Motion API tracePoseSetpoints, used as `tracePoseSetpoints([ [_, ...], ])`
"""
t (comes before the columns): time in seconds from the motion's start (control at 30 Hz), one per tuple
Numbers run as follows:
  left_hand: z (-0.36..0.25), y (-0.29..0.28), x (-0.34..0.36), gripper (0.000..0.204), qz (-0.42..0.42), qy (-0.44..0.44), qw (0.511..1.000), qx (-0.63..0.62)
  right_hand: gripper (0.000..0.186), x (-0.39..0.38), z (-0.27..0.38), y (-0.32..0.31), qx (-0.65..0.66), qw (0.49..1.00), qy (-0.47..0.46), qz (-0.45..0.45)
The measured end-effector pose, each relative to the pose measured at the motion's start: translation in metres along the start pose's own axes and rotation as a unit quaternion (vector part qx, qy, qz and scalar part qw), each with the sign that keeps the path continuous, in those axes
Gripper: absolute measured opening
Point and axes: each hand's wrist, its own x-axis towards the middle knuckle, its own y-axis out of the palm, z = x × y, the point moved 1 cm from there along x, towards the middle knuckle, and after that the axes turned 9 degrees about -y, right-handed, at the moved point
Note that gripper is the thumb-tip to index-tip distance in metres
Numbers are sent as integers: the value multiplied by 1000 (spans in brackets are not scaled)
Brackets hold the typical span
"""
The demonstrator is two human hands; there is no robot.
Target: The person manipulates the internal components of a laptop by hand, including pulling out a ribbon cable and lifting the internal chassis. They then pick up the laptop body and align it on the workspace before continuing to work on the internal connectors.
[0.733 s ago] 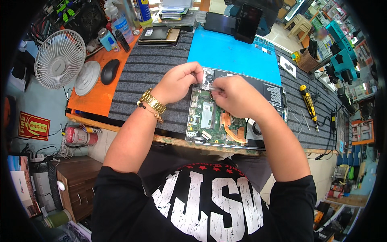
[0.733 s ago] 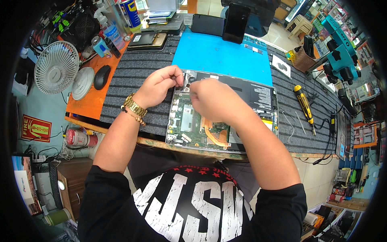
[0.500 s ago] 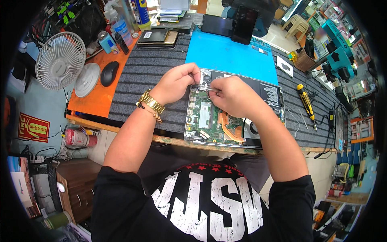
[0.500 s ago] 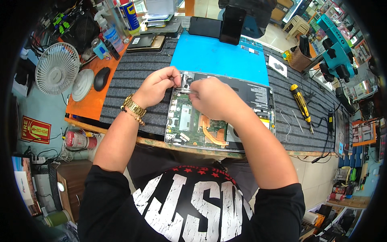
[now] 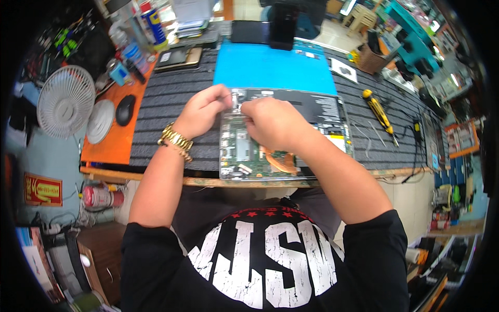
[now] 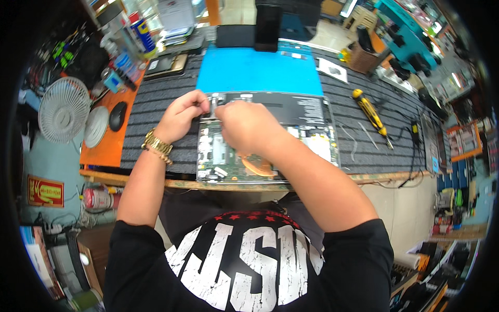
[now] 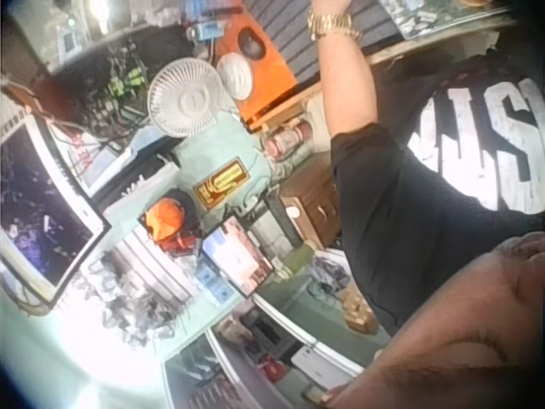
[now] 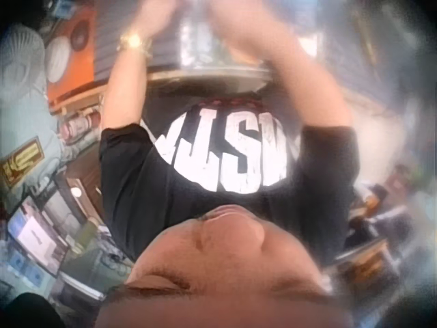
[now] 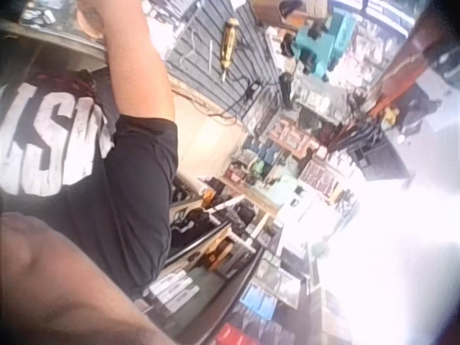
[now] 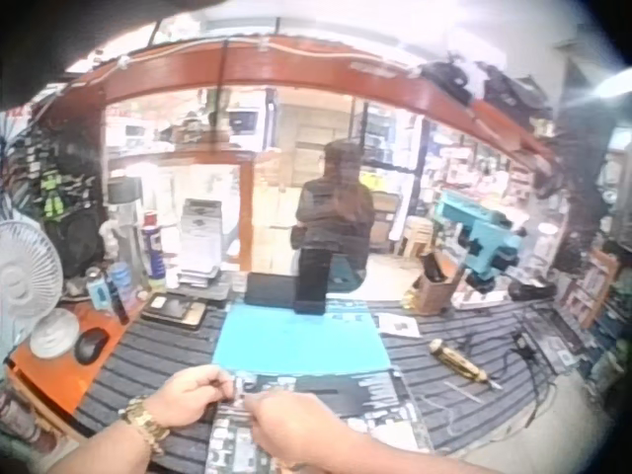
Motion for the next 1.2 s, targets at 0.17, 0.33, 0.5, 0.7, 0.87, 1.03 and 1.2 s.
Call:
tracePoseSetpoints([
  [0.17,14,-14,-8,13,3,15,1000,-24,19,-87,20,-81,158,976,58,-140],
  [0.33,-3,-2,-1,11,-4,7,997,-75,22,-219,-101,-118,16,920,296,-258],
  [0.5,-2,2,1,9,-70,44,995,-59,31,-277,-192,-72,-53,904,373,-203],
  [0.7,-25,24,-59,36,-325,-54,930,166,39,-248,-138,-65,79,876,347,-327],
  [0.87,-41,76,-80,52,-269,-107,912,290,70,-232,-115,-30,188,881,239,-364],
  [1.03,-35,86,-75,54,-300,-113,896,308,75,-211,-100,-39,180,895,347,-215],
  [1.2,-42,84,-59,69,-285,-166,914,236,86,-213,-101,-29,164,891,332,-261],
])
